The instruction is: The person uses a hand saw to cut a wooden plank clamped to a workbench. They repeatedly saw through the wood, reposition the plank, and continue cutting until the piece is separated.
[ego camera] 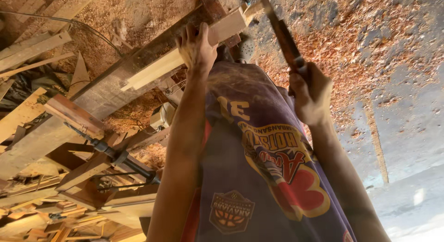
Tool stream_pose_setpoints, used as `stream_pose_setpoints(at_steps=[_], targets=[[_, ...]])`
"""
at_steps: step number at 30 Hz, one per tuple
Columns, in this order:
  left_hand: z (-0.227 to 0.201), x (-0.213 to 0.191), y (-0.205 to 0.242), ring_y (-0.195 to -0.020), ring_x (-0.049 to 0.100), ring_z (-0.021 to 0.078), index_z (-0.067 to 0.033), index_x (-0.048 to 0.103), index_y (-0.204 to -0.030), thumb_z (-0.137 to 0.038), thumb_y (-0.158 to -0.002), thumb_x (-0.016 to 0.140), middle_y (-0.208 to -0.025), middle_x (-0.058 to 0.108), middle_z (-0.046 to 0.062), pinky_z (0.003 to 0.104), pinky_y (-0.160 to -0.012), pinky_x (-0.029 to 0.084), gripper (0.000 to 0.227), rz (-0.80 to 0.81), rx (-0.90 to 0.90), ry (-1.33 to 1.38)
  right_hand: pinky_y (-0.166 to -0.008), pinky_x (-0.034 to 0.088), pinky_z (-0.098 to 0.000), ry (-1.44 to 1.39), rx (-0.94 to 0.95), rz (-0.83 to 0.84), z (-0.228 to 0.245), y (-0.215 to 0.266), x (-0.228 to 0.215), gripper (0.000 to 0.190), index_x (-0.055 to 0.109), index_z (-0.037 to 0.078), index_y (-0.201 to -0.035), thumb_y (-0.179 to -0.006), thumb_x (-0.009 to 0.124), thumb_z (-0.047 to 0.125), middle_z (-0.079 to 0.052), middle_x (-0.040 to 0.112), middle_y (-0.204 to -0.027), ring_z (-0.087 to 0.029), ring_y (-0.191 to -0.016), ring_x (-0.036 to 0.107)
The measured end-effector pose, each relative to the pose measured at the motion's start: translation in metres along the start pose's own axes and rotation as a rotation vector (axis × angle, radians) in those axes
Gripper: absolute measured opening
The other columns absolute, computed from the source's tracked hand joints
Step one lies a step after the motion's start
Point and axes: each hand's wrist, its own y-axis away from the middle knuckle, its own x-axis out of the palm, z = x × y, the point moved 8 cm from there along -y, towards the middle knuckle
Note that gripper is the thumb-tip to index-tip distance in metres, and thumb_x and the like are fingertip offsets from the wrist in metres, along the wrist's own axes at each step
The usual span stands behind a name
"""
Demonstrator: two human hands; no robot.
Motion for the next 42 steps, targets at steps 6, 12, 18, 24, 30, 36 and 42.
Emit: stream_pose_setpoints(at_steps=[6,12,18,24,30,36,42], targets=[[-0.001,0.013,-0.002,-0.117,0.061,0.0355,-0.0218,0.059,-0.121,-0.021,-0.06,0.093,-0.126,0.063,0.015,0.055,-0.09,0.05,0.07,0.043,-0.116,-0.099,-0.033,0.036,-0.0307,0.114,0.056,-0.005,-0.023,0.007,0.032,0.045,0.054,0.005,-0.083,-0.113,0.042,0.037,-0.003,0.053,-0.056,-0.01,-0.038,0.041],[-0.038,0.002,-0.031,-0.112,0.061,0.0375,-0.0127,0.056,-0.128,-0.038,-0.064,0.092,-0.121,0.063,0.019,0.056,-0.097,0.049,0.078,0.177,-0.01,0.012,-0.038,0.043,-0.0285,0.119,0.05,-0.013,-0.046,0.01,0.039,0.054,0.054,0.011,-0.081,-0.118,0.04,0.049,0.001,0.056,-0.059,-0.004,-0.046,0.053],[-0.058,0.014,-0.046,-0.098,0.069,0.0317,-0.0105,0.06,-0.122,-0.038,-0.068,0.091,-0.111,0.07,0.015,0.048,-0.088,0.056,0.068,0.092,0.001,0.107,-0.034,0.034,-0.0318,0.087,0.056,0.037,-0.054,0.024,0.04,0.053,0.052,0.008,-0.08,-0.113,0.038,0.046,0.003,0.046,-0.054,-0.006,-0.037,0.037],[-0.049,0.019,-0.031,-0.087,0.074,0.0261,-0.0127,0.066,-0.11,-0.035,-0.075,0.09,-0.102,0.075,0.01,0.041,-0.077,0.062,0.048,-0.068,0.059,0.125,-0.032,0.028,-0.0344,0.166,0.111,0.097,-0.007,0.059,0.013,0.051,0.051,0.007,-0.077,-0.113,0.037,0.041,0.003,0.038,-0.05,-0.009,-0.036,0.03],[-0.047,0.016,-0.038,-0.078,0.076,0.0223,-0.0128,0.07,-0.106,-0.038,-0.086,0.09,-0.094,0.078,0.008,0.037,-0.069,0.065,0.038,-0.1,0.05,0.157,-0.033,0.031,-0.0327,0.128,0.261,0.144,-0.041,-0.001,0.044,0.056,0.056,0.006,-0.083,-0.11,0.036,0.05,0.001,0.044,-0.057,-0.011,-0.041,0.032],[-0.055,-0.009,-0.037,-0.086,0.075,0.0278,-0.008,0.063,-0.121,-0.034,-0.07,0.092,-0.099,0.076,0.011,0.041,-0.075,0.064,0.064,-0.166,0.161,0.169,-0.042,0.038,-0.0323,-0.011,0.113,-0.081,-0.066,0.02,0.01,0.048,0.06,0.003,-0.096,-0.114,0.045,0.045,-0.002,0.054,-0.065,-0.013,-0.049,0.046],[-0.014,-0.004,-0.027,-0.081,0.072,0.0285,-0.0036,0.059,-0.127,-0.032,-0.072,0.095,-0.102,0.074,0.015,0.045,-0.069,0.062,0.071,0.33,-0.021,0.096,-0.041,0.041,-0.0288,-0.045,0.023,-0.257,-0.083,0.044,-0.056,0.046,0.056,0.011,-0.078,-0.116,0.043,0.032,0.002,0.051,-0.054,-0.008,-0.04,0.052]])
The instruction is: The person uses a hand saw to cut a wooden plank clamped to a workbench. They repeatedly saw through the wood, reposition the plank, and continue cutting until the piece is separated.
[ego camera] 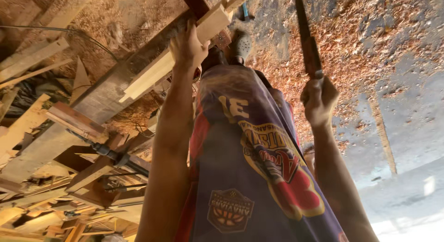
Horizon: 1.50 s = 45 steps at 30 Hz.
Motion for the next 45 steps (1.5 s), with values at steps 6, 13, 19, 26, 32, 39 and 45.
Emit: stream_pose_setpoints(at_steps=[6,13,19,26,32,39,45], targets=[[0.043,-0.114,0.014,-0.076,0.074,0.0149,-0.0038,0.058,-0.109,-0.026,-0.088,0.09,-0.088,0.073,0.004,0.03,-0.062,0.06,0.045,-0.186,-0.083,0.323,-0.039,0.034,-0.0303,-0.204,0.17,-0.221,-0.021,-0.008,-0.027,0.038,0.051,0.012,-0.08,-0.113,0.049,0.029,0.002,0.047,-0.057,-0.009,-0.041,0.042],[0.1,-0.277,0.087,-0.08,0.072,0.0221,0.0031,0.063,-0.12,-0.015,-0.092,0.092,-0.103,0.074,0.015,0.038,-0.08,0.071,0.044,-0.85,0.168,0.987,-0.037,0.036,-0.029,-0.3,0.191,-0.241,-0.021,-0.009,-0.024,0.037,0.051,0.013,-0.078,-0.113,0.05,0.027,0.003,0.048,-0.059,-0.008,-0.04,0.042],[0.168,-0.247,0.148,-0.039,0.051,0.0106,-0.0019,0.076,-0.119,-0.028,-0.087,0.082,-0.11,0.085,0.016,0.024,-0.029,0.035,0.042,-0.878,-0.543,1.083,-0.035,0.035,-0.0288,-0.309,0.274,-0.205,-0.019,0.01,-0.014,0.034,0.052,0.012,-0.077,-0.109,0.05,0.021,0.001,0.049,-0.058,-0.008,-0.04,0.044],[0.21,-0.118,0.223,-0.043,0.05,0.0128,-0.0065,0.064,-0.098,-0.042,-0.095,0.074,-0.071,0.059,0.006,0.027,-0.034,0.038,0.037,-0.735,-0.996,1.56,-0.037,0.035,-0.0285,-0.248,0.265,-0.17,-0.031,-0.008,-0.005,0.032,0.054,0.011,-0.076,-0.107,0.053,0.018,0.002,0.05,-0.059,-0.008,-0.041,0.043],[0.194,0.036,0.198,-0.038,0.042,0.0052,-0.0123,0.064,-0.085,-0.028,-0.099,0.062,-0.054,0.055,-0.003,0.022,-0.033,0.033,0.02,-0.512,-1.37,1.707,-0.036,0.04,-0.0289,-0.191,0.235,-0.11,-0.034,-0.038,0.016,0.027,0.056,0.011,-0.079,-0.105,0.056,0.019,0.002,0.052,-0.06,-0.008,-0.041,0.048],[0.208,0.093,0.165,-0.064,0.049,0.0129,-0.008,0.057,-0.105,-0.039,-0.092,0.071,-0.083,0.056,0.006,0.028,-0.051,0.047,0.037,-0.481,-1.715,1.607,-0.039,0.044,-0.0285,0.007,0.14,0.017,-0.009,-0.083,0.074,0.015,0.06,0.005,-0.09,-0.098,0.065,0.016,0.0,0.055,-0.06,-0.007,-0.04,0.051],[0.203,0.063,0.161,-0.09,0.053,0.0206,-0.0054,0.049,-0.124,-0.057,-0.085,0.078,-0.109,0.051,0.013,0.035,-0.069,0.054,0.072,-0.391,-1.744,1.241,-0.039,0.046,-0.0287,-0.044,0.121,0.052,-0.011,-0.108,0.133,0.014,0.06,0.004,-0.09,-0.096,0.07,0.013,0.0,0.057,-0.061,-0.007,-0.04,0.052]])
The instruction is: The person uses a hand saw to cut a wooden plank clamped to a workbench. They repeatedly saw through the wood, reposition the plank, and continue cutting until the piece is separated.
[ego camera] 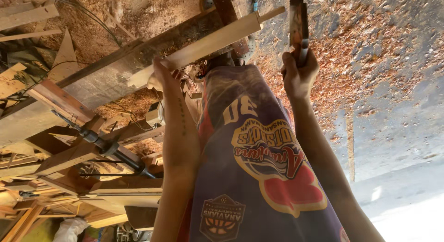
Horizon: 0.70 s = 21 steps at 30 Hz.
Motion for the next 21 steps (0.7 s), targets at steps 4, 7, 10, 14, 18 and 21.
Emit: stream_pose_setpoints(at_steps=[4,7,10,14,18,21], targets=[[-0.06,-0.014,0.036,-0.095,0.056,0.02,-0.0049,0.045,-0.13,-0.054,-0.087,0.081,-0.119,0.049,0.012,0.036,-0.077,0.058,0.075,-0.314,0.659,-0.381,-0.039,0.045,-0.0286,0.035,-0.117,0.113,0.006,-0.015,0.016,0.02,0.056,0.008,-0.086,-0.099,0.071,0.011,0.001,0.055,-0.06,-0.007,-0.04,0.052],[-0.098,0.046,0.079,-0.094,0.063,0.0232,-0.0126,0.057,-0.131,-0.021,-0.106,0.055,-0.117,0.057,0.008,0.036,-0.079,0.058,0.026,0.119,1.274,-0.417,-0.037,0.042,-0.0286,0.141,-0.131,0.089,0.004,-0.033,0.012,0.026,0.052,0.01,-0.082,-0.096,0.073,0.008,0.001,0.048,-0.062,-0.008,-0.044,0.045],[-0.061,0.096,0.09,-0.099,0.068,0.0267,-0.0151,0.061,-0.137,-0.012,-0.11,0.043,-0.115,0.068,0.008,0.036,-0.082,0.058,0.033,0.582,1.14,-0.976,-0.037,0.037,-0.0292,0.203,-0.118,0.145,-0.002,-0.021,0.01,0.032,0.047,0.012,-0.08,-0.099,0.072,0.007,0.003,0.042,-0.062,-0.009,-0.045,0.038],[-0.03,0.123,0.159,-0.099,0.073,0.0306,-0.0128,0.064,-0.123,-0.021,-0.092,0.067,-0.113,0.073,0.013,0.042,-0.083,0.06,0.032,0.637,1.566,-1.086,-0.04,0.038,-0.0283,0.268,-0.128,0.127,-0.002,-0.004,-0.002,0.025,0.051,0.011,-0.085,-0.097,0.072,0.006,0.003,0.046,-0.066,-0.008,-0.046,0.04],[-0.009,0.113,0.196,-0.108,0.074,0.0321,-0.014,0.064,-0.118,-0.012,-0.089,0.068,-0.117,0.074,0.012,0.047,-0.091,0.06,0.029,0.486,1.761,-1.042,-0.04,0.04,-0.0276,0.325,-0.046,0.12,-0.008,0.007,-0.009,0.023,0.052,0.012,-0.086,-0.095,0.072,0.006,0.004,0.049,-0.067,-0.007,-0.047,0.043],[-0.012,0.101,0.2,-0.1,0.074,0.0342,-0.0113,0.063,-0.112,-0.022,-0.088,0.071,-0.112,0.074,0.015,0.048,-0.084,0.06,0.028,0.421,1.889,-0.92,-0.038,0.04,-0.0274,0.364,-0.088,0.153,-0.006,0.012,-0.008,0.022,0.054,0.011,-0.088,-0.098,0.073,0.008,0.004,0.05,-0.066,-0.006,-0.046,0.044]])
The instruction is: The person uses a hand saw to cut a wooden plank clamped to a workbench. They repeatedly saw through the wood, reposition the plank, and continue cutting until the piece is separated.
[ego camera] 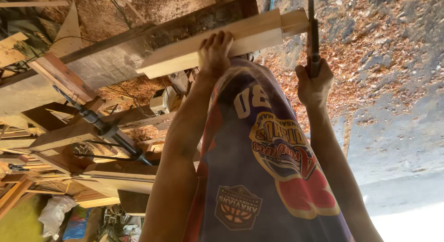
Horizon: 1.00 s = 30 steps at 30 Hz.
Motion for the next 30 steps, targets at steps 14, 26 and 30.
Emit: stream_pose_setpoints(at_steps=[14,26,30], targets=[[-0.021,0.047,-0.052,-0.101,0.07,0.0309,-0.0069,0.06,-0.128,-0.014,-0.063,0.09,-0.115,0.073,0.016,0.05,-0.092,0.055,0.072,0.049,-0.1,-0.134,-0.044,0.047,-0.0303,-0.335,-0.138,-0.089,0.031,0.035,-0.004,0.019,0.057,0.006,-0.09,-0.104,0.063,0.018,-0.002,0.055,-0.061,-0.01,-0.045,0.054],[-0.028,0.079,-0.077,-0.08,0.071,0.0237,-0.008,0.068,-0.116,-0.02,-0.077,0.079,-0.094,0.074,0.01,0.041,-0.075,0.06,0.043,0.083,-0.141,-0.068,-0.04,0.044,-0.0274,-0.273,-0.197,0.02,0.052,0.065,0.001,0.047,0.052,0.009,-0.089,-0.114,0.046,0.048,-0.001,0.051,-0.057,-0.009,-0.044,0.052],[-0.032,0.069,-0.079,-0.072,0.071,0.0211,-0.0088,0.071,-0.112,-0.022,-0.082,0.075,-0.087,0.075,0.008,0.038,-0.069,0.062,0.034,0.215,-0.183,0.0,-0.041,0.04,-0.0285,-0.183,-0.184,0.047,0.064,0.064,0.005,0.05,0.053,0.009,-0.088,-0.113,0.043,0.051,0.0,0.051,-0.056,-0.008,-0.041,0.048]])
